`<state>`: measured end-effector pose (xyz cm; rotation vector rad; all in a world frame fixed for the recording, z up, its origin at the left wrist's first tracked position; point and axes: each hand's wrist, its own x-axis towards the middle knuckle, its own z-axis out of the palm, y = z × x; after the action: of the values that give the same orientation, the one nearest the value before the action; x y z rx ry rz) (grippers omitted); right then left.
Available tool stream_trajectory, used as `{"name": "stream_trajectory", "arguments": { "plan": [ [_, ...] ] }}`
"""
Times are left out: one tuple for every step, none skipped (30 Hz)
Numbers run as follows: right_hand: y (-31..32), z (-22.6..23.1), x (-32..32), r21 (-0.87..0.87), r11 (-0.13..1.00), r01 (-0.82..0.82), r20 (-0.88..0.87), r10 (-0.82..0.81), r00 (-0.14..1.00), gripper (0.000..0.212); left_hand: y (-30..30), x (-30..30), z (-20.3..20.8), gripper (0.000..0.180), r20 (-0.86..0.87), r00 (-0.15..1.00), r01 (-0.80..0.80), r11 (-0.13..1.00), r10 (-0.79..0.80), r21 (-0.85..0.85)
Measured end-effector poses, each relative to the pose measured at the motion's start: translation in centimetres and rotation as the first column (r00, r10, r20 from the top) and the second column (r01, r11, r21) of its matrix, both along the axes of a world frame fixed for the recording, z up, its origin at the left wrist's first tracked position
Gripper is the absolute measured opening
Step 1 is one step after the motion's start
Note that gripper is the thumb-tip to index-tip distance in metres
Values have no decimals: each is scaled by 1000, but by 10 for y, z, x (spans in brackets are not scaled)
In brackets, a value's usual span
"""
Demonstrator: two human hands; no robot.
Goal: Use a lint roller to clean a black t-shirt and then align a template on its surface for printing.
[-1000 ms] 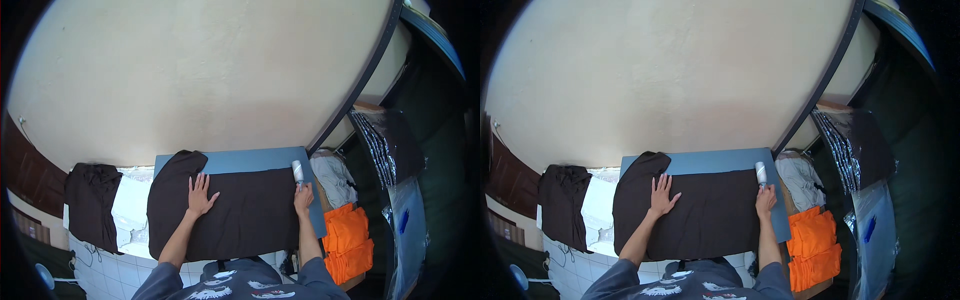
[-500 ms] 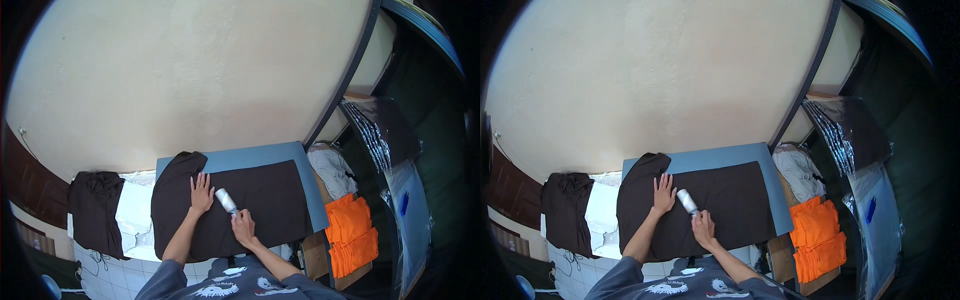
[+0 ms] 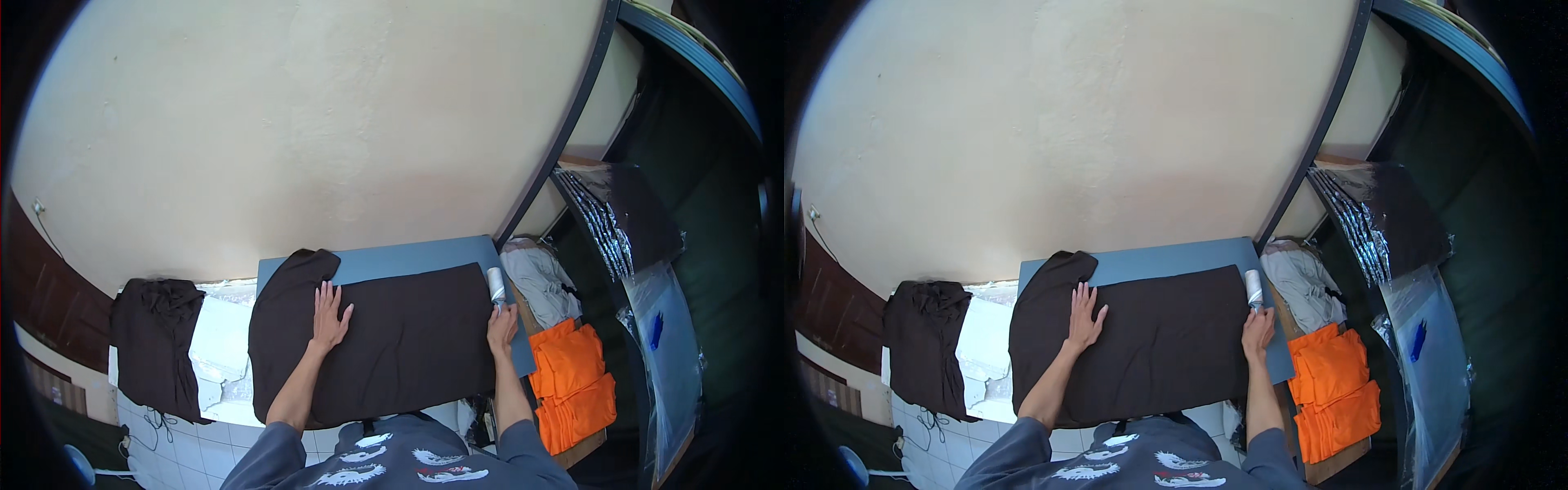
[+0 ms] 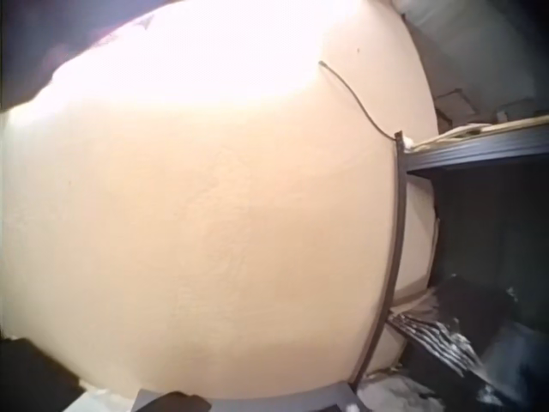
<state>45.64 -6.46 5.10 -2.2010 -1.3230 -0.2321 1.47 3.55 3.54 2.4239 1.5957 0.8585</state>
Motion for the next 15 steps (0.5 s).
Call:
{"name": "stream_trajectory", "arguments": {
  "plan": [
    [-3,1,-11,50,999,-6,-46,9,999,20,0,-3,0,67,157,987,21,999,-27,37],
    [-7,5,-28,98,995,-9,-92,19,996,20,-4,-8,0,67,156,988,16,999,-22,40],
    [-15,17,-58,101,992,-80,-86,88,992,20,-15,-20,-1,67,106,994,-21,998,15,58],
    [-28,26,-90,76,993,-86,-214,100,972,21,-26,-27,1,68,63,997,-46,996,41,78],
    [-43,34,-125,63,989,-131,-289,143,947,22,-38,-35,4,68,62,997,-42,996,38,74],
    [-63,33,-154,73,974,-214,-384,225,895,23,-50,-42,11,71,-39,988,-147,987,150,58],
    [-79,31,-183,49,943,-329,-325,326,887,20,-57,-53,16,74,-143,954,-260,964,265,56],
    [-91,28,-209,63,903,-426,-289,425,858,18,-61,-66,18,74,-146,954,-257,965,262,55],
    [-101,24,-230,55,875,-480,-300,473,828,17,-65,-80,18,77,-185,928,-321,946,324,47],
    [-108,19,-243,58,835,-547,-261,542,799,18,-70,-94,16,81,-227,896,-384,923,383,42],
    [-112,15,-242,55,837,-544,-267,537,800,18,-73,-104,14,81,-232,896,-380,924,378,38],
    [-114,14,-237,23,841,-540,-229,530,816,17,-74,-114,10,83,-250,878,-425,905,408,-16],
    [-116,12,-231,-9,846,-534,-188,523,832,17,-76,-122,6,85,-269,860,-467,882,434,-68],
    [-114,2,-214,-28,880,-475,-169,464,870,17,-74,-123,5,86,-270,861,-467,880,431,-83],
    [-110,5,-197,-64,908,-415,-167,400,901,16,-75,-127,4,86,-269,857,-476,875,440,-84]
  ]
}}
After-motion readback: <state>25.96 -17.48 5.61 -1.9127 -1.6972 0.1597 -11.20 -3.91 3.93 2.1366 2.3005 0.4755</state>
